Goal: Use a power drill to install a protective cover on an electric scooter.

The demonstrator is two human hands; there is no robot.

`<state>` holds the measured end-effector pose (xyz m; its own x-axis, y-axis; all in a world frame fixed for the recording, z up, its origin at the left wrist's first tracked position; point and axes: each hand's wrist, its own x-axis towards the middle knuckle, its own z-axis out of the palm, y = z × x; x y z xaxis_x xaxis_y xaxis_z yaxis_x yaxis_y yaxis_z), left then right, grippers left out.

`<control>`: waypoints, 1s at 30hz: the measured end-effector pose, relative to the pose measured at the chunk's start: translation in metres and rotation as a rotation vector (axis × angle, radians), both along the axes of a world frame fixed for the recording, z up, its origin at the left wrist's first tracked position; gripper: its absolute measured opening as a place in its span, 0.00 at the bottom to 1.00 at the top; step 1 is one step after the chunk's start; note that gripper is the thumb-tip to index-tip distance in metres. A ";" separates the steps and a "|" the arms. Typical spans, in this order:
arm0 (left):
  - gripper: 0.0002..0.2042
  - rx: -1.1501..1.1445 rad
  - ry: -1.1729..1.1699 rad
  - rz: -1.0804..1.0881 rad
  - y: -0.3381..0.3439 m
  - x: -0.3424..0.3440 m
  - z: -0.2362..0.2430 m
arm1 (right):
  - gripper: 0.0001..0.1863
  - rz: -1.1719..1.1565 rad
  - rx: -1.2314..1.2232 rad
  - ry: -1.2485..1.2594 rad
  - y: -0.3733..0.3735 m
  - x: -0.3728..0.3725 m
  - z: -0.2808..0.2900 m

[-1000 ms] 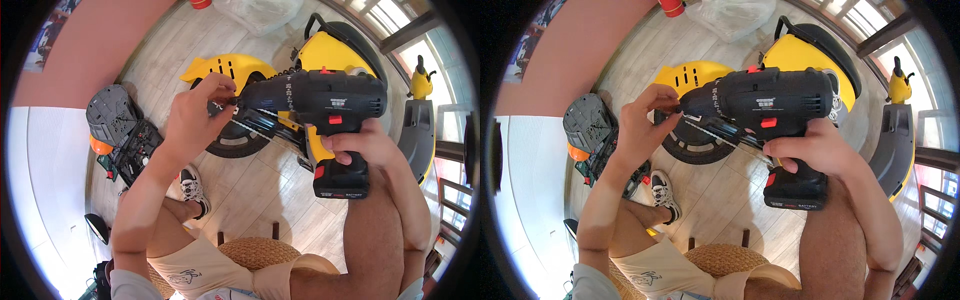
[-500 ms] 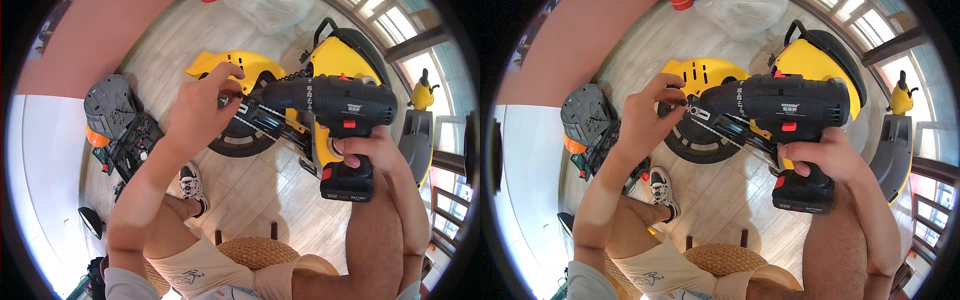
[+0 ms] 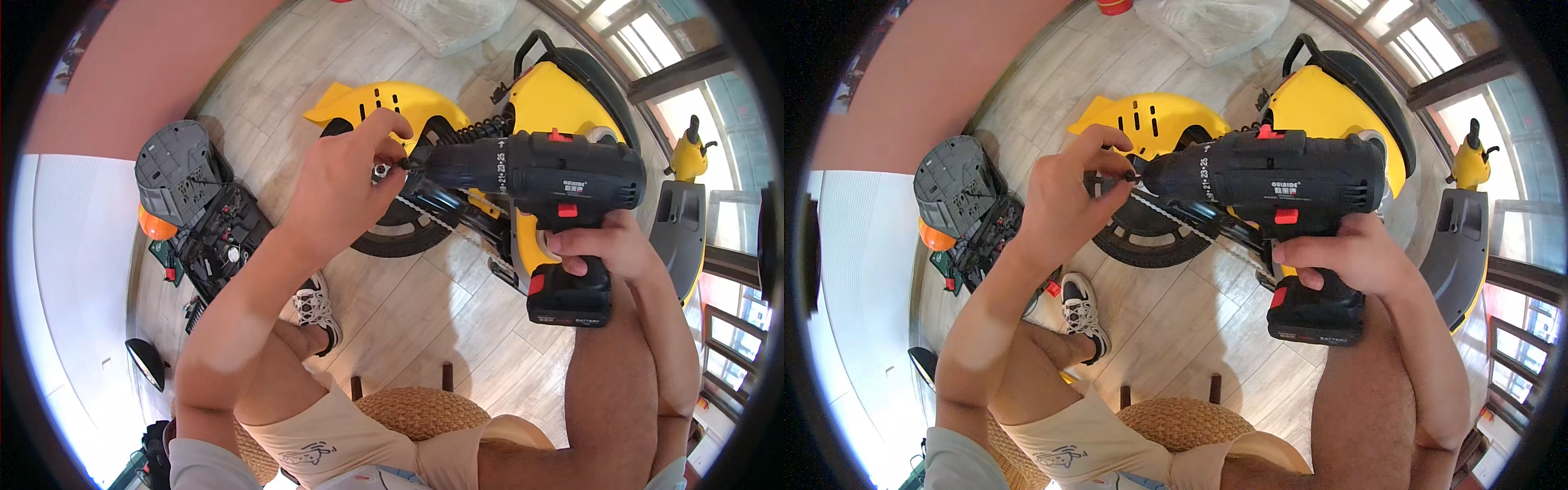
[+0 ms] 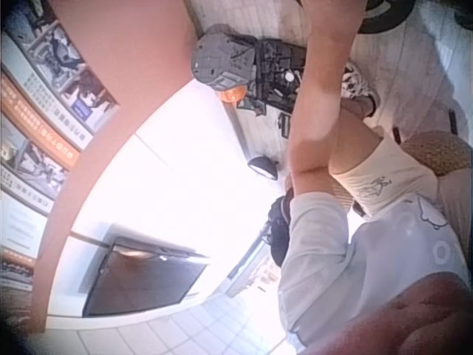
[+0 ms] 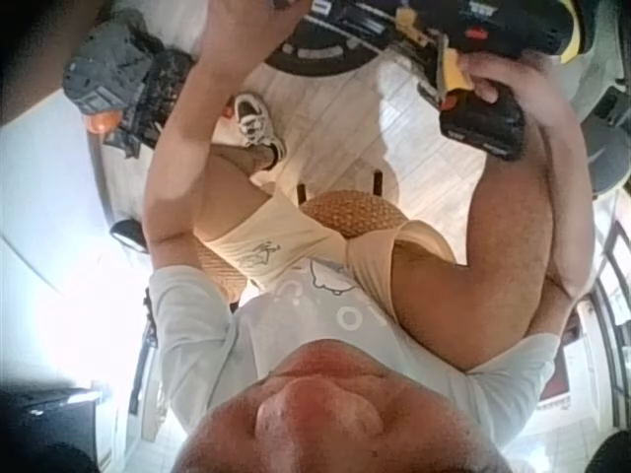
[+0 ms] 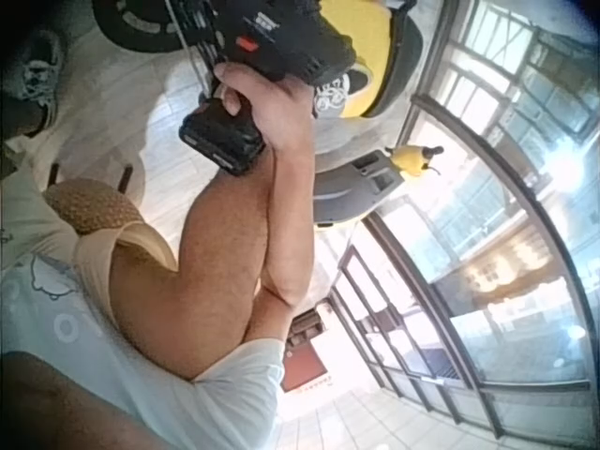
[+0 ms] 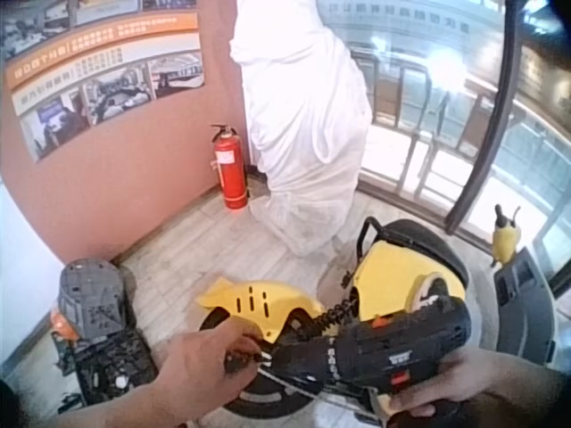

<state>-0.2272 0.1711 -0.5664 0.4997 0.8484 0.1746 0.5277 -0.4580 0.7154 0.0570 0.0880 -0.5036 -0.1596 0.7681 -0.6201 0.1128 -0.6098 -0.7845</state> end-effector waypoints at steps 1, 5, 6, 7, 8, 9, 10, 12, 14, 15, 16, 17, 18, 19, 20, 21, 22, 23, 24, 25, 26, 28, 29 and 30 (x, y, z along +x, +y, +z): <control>0.17 -0.001 -0.005 0.009 0.000 -0.001 0.000 | 0.11 0.003 -0.001 0.000 0.000 0.000 0.000; 0.16 -0.044 -0.019 0.024 0.003 -0.002 0.001 | 0.14 -0.030 0.004 -0.015 0.000 0.001 -0.002; 0.16 -0.040 -0.028 0.013 0.002 -0.003 0.002 | 0.15 -0.029 -0.004 -0.030 -0.001 0.001 -0.003; 0.16 -0.038 -0.036 0.002 0.002 -0.004 0.003 | 0.15 -0.029 -0.005 -0.029 -0.001 0.001 -0.003; 0.16 -0.038 -0.034 0.003 0.002 -0.004 0.003 | 0.16 -0.033 0.004 -0.018 -0.001 0.001 -0.004; 0.16 -0.031 -0.021 0.000 0.003 -0.004 0.003 | 0.16 -0.035 0.015 -0.016 -0.001 0.001 -0.005; 0.16 -0.023 -0.009 -0.004 0.003 -0.004 0.004 | 0.16 -0.033 0.012 -0.006 -0.001 0.001 -0.005; 0.16 -0.028 -0.008 0.003 0.004 -0.004 0.004 | 0.17 -0.055 0.005 -0.026 -0.002 0.000 -0.005; 0.16 -0.031 -0.008 0.006 0.005 -0.004 0.004 | 0.17 -0.056 0.014 -0.013 -0.002 0.000 -0.004; 0.16 -0.044 -0.020 0.006 0.006 -0.003 0.004 | 0.16 -0.069 -0.006 -0.048 -0.002 0.000 -0.004; 0.15 -0.058 -0.032 0.007 0.006 -0.003 0.004 | 0.16 -0.064 0.011 -0.020 -0.001 0.000 -0.003; 0.15 -0.058 -0.033 0.003 0.006 -0.002 0.005 | 0.15 -0.066 0.014 -0.019 -0.001 0.000 -0.003; 0.16 -0.060 -0.023 -0.002 0.006 -0.002 0.005 | 0.15 -0.067 0.018 -0.019 -0.001 0.001 -0.002; 0.16 -0.064 -0.021 -0.010 0.006 -0.001 0.005 | 0.15 -0.070 0.017 -0.021 -0.001 0.001 -0.002; 0.16 -0.066 -0.014 -0.011 0.005 0.000 0.004 | 0.14 -0.058 0.028 -0.019 0.000 0.002 -0.002; 0.16 -0.074 -0.027 -0.007 0.005 0.000 0.004 | 0.13 -0.046 0.040 -0.016 0.000 0.002 -0.003; 0.16 -0.081 -0.038 -0.003 0.005 0.001 0.004 | 0.13 -0.048 0.038 -0.016 0.000 0.002 -0.003; 0.16 -0.085 -0.037 -0.005 0.006 0.001 0.004 | 0.13 -0.053 0.022 -0.026 0.001 0.002 -0.003; 0.16 -0.064 -0.039 -0.010 0.006 0.001 0.003 | 0.12 -0.064 0.008 -0.040 0.001 0.001 -0.003; 0.16 -0.053 -0.044 -0.013 0.006 0.001 0.002 | 0.12 -0.058 0.006 -0.035 0.001 0.000 -0.002; 0.16 -0.046 -0.039 -0.015 0.006 0.001 0.000 | 0.12 -0.045 -0.001 -0.061 0.002 -0.001 -0.002; 0.16 -0.097 0.034 0.006 0.004 0.000 -0.004 | 0.13 -0.033 -0.010 -0.086 0.003 -0.004 0.001; 0.16 -0.103 0.035 0.003 0.005 0.001 -0.007 | 0.12 -0.009 0.037 -0.130 0.004 -0.006 0.002; 0.15 -0.077 0.059 -0.039 0.007 0.003 -0.012 | 0.12 0.021 0.080 -0.166 0.005 -0.008 0.003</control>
